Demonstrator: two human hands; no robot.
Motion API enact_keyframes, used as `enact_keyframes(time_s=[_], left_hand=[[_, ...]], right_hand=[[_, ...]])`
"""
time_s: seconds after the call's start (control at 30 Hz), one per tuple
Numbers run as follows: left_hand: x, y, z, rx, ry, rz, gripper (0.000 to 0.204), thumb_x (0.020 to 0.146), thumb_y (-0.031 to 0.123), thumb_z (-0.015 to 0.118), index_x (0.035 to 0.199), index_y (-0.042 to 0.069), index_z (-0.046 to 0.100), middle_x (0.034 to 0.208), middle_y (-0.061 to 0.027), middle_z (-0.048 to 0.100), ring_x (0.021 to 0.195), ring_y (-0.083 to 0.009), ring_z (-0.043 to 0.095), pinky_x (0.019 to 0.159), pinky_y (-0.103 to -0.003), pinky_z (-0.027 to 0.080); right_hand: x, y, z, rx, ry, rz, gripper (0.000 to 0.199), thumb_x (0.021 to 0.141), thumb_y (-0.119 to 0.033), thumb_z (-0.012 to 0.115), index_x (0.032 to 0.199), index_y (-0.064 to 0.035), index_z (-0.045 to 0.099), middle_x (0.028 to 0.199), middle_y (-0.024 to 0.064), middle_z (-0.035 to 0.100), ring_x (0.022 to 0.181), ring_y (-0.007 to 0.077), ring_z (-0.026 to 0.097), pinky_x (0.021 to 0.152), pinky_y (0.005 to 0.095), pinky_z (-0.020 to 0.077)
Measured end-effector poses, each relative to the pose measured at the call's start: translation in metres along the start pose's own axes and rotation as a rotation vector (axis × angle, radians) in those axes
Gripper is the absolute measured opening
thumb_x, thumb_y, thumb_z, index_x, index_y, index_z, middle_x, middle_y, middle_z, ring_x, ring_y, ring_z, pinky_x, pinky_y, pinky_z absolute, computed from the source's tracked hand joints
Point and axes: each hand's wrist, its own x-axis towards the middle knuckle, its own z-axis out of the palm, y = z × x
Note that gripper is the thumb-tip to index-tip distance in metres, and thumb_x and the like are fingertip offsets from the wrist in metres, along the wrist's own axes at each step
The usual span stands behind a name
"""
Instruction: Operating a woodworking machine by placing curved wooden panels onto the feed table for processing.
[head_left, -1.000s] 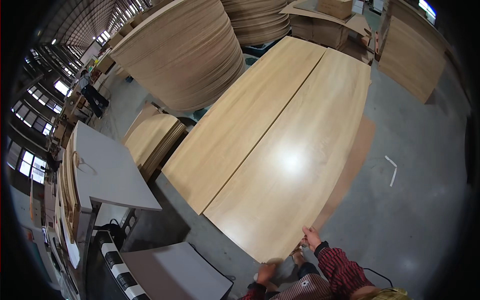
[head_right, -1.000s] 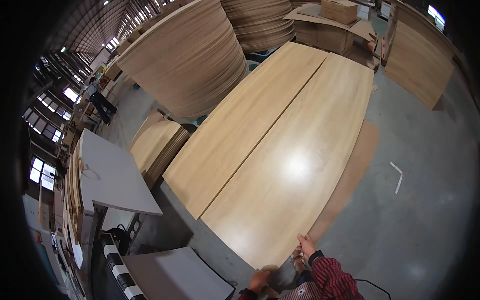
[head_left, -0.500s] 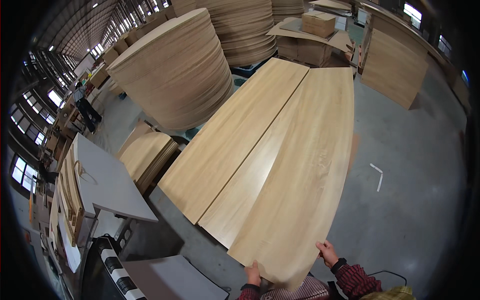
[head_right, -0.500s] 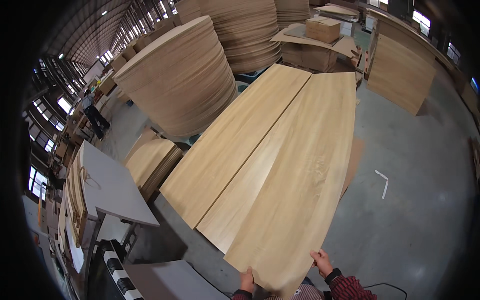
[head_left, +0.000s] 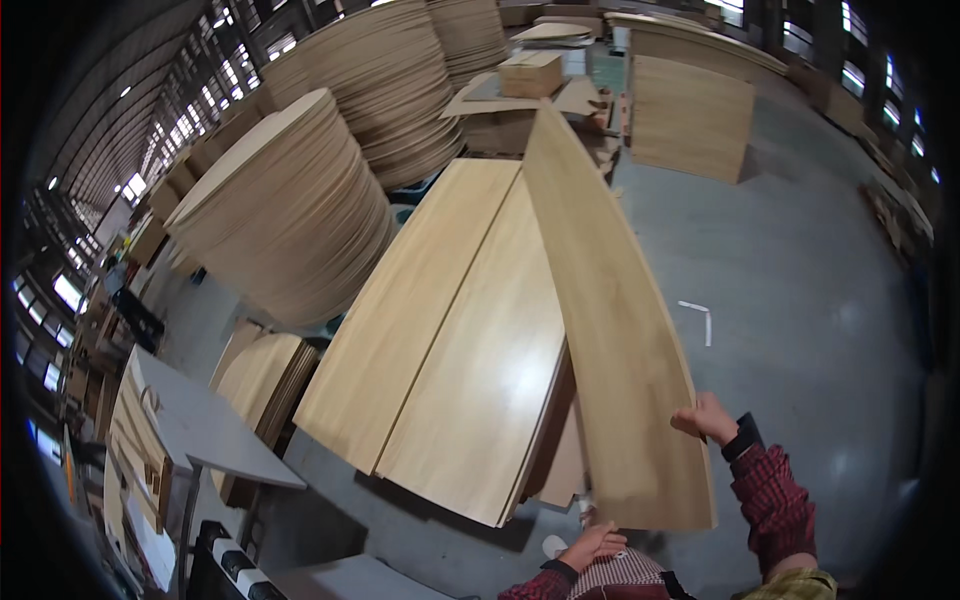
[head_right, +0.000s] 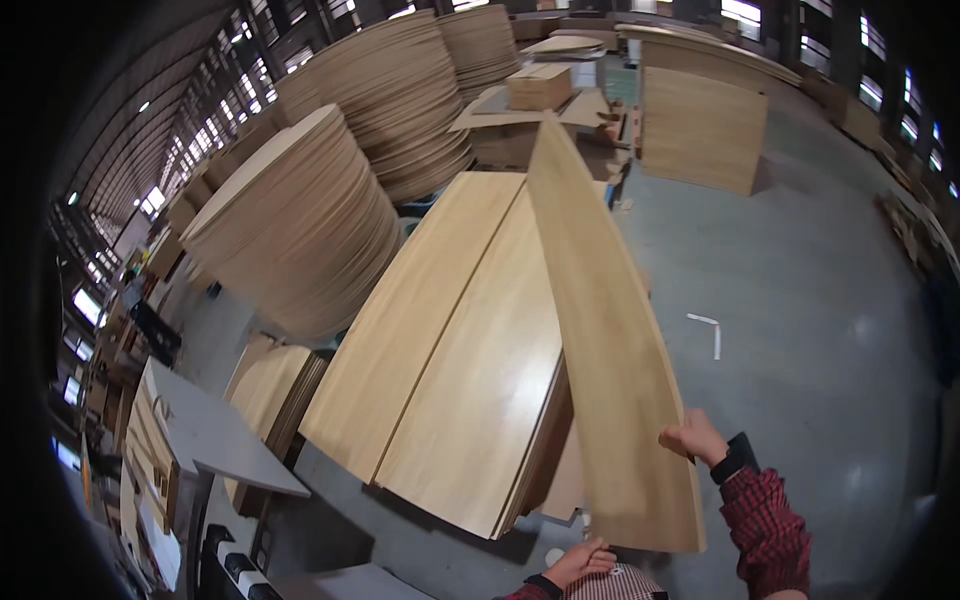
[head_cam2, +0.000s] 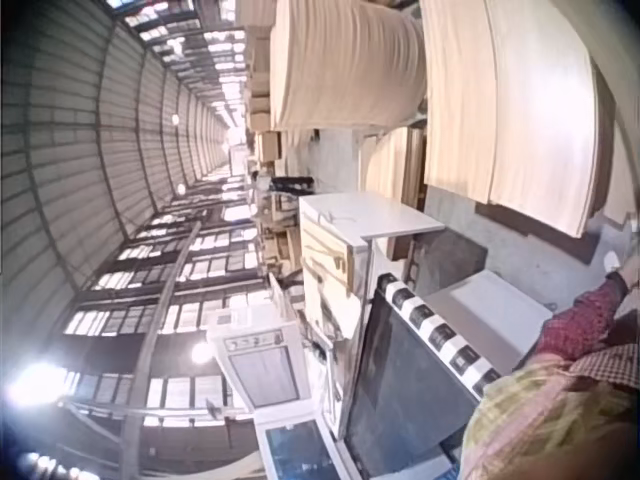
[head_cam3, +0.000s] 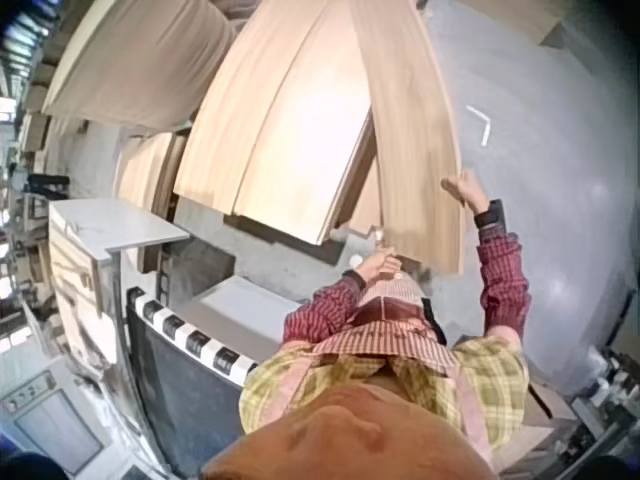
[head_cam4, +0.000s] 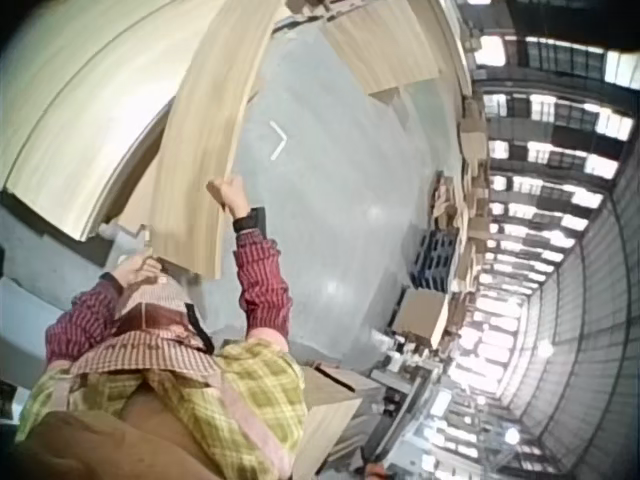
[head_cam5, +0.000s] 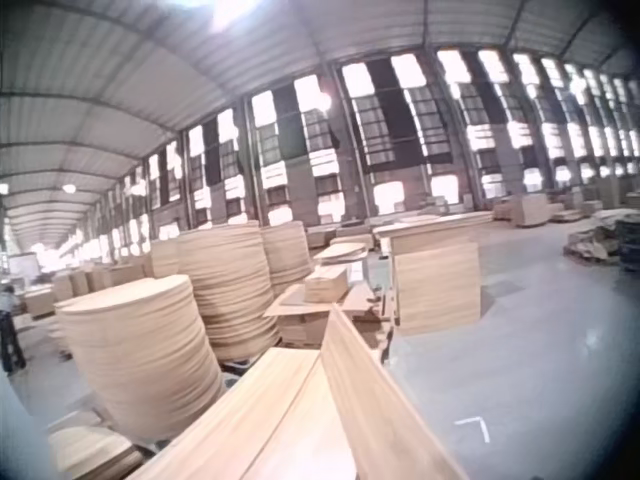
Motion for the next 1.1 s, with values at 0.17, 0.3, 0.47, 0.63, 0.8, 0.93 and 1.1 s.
enact_keyframes(time_s=[0.17,0.3,0.47,0.63,0.8,0.93,1.1], left_hand=[[0.030,0.084,0.022,-0.057,-0.082,0.279,0.048,0.089,0.034,0.043,0.122,0.002,0.033,0.112,-0.0167,0.052,0.099,-0.0228,0.054,0.083,-0.032,0.045],[0.018,0.172,0.120,-0.035,-0.098,0.449,0.063,0.088,0.038,0.044,0.133,0.004,0.016,0.124,-0.0177,0.041,0.108,-0.0237,0.047,0.088,-0.034,0.042],[0.078,0.229,0.168,-0.169,-0.164,0.548,0.044,0.086,0.033,0.048,0.120,0.006,0.036,0.107,-0.0115,0.052,0.093,-0.0192,0.053,0.080,-0.035,0.044],[0.100,0.272,0.203,-0.015,0.105,0.718,0.023,0.082,0.019,0.054,0.095,-0.001,0.054,0.086,-0.0073,0.058,0.077,-0.0171,0.056,0.071,-0.030,0.046],[0.119,0.244,0.206,-0.095,0.206,0.510,0.014,0.073,0.004,0.055,0.084,-0.003,0.058,0.085,-0.0086,0.058,0.078,-0.0178,0.055,0.070,-0.029,0.045],[0.103,0.232,0.221,0.118,0.180,0.682,0.018,0.069,-0.005,0.054,0.087,-0.004,0.057,0.088,-0.0095,0.059,0.082,-0.0198,0.056,0.074,-0.028,0.044],[0.113,0.198,0.176,0.673,0.197,0.880,0.019,0.078,-0.005,0.048,0.097,-0.004,0.052,0.099,-0.0085,0.056,0.093,-0.0153,0.052,0.085,-0.028,0.040]], right_hand=[[-0.025,0.013,-0.051,-0.544,0.186,-0.185,0.029,0.065,-0.024,0.061,0.075,0.0026,0.059,0.069,0.0239,0.057,0.066,0.0354,0.059,0.058,0.0404,0.0458],[-0.071,0.027,-0.061,-0.942,0.253,-0.288,0.018,0.063,-0.014,0.056,0.071,0.0009,0.051,0.062,0.0189,0.056,0.059,0.0331,0.056,0.057,0.0423,0.0441],[-0.113,0.078,-0.068,-1.126,0.228,-0.294,0.026,0.058,-0.013,0.058,0.078,-0.0003,0.047,0.075,0.0114,0.049,0.070,0.0249,0.053,0.054,0.0344,0.0437],[-0.142,0.097,-0.106,-0.889,0.205,-0.292,0.039,0.059,-0.008,0.055,0.094,0.0064,0.047,0.084,0.0185,0.049,0.073,0.0324,0.051,0.061,0.0388,0.0434],[-0.153,0.169,-0.111,-0.520,0.201,-0.167,0.034,0.085,-0.017,0.040,0.107,0.0061,0.050,0.101,0.0299,0.051,0.098,0.0403,0.048,0.080,0.0436,0.0417],[-0.126,0.222,-0.132,-0.808,-0.047,-0.417,0.041,0.067,-0.011,0.055,0.103,0.0069,0.047,0.099,0.0213,0.050,0.085,0.0354,0.052,0.072,0.0406,0.0445],[-0.066,0.155,-0.239,-0.173,-0.292,-0.190,0.044,0.079,-0.029,0.053,0.111,0.0002,0.049,0.115,0.0197,0.048,0.108,0.0336,0.044,0.091,0.0385,0.0363]])
